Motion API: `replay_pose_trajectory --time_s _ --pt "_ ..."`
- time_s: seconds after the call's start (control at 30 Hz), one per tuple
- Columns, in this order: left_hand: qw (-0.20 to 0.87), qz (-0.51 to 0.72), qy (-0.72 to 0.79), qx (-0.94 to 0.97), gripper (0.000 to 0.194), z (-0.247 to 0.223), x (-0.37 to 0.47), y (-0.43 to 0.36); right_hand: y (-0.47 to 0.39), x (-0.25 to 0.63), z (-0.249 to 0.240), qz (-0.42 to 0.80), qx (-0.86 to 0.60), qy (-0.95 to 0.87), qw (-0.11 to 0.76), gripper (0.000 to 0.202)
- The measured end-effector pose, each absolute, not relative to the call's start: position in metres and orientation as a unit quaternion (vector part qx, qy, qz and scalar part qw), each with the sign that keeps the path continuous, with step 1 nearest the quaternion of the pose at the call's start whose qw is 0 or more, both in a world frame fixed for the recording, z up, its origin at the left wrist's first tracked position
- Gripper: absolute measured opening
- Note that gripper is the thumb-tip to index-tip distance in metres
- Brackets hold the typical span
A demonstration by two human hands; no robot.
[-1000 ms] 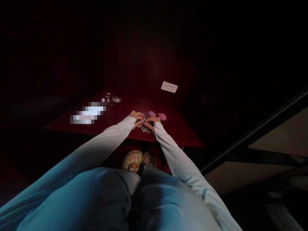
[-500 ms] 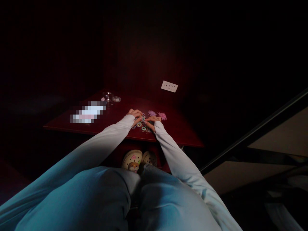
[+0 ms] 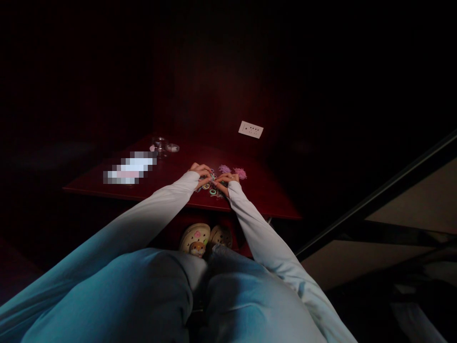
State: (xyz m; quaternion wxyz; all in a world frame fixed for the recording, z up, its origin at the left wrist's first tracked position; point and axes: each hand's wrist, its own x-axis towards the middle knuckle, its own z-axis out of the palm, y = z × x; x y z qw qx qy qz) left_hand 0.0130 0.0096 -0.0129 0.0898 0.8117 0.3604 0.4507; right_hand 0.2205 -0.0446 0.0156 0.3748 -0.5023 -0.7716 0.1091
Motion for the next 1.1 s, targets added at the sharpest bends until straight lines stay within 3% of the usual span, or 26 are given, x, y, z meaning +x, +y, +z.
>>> replay_pose_trajectory --time_s 0.9,1.1 --pt "0.089 0.459 0.377 0.799 0.02 -0.01 0.016 0.005 -0.038 0.226 0.013 0.1 -0.535 -0.738 0.398 0.026" --pt "0.084 0.46 0.401 0.788 0.015 -0.006 0.015 -0.003 -0.027 0.243 0.017 0.074 -0.603 -0.636 0.476 0.027"
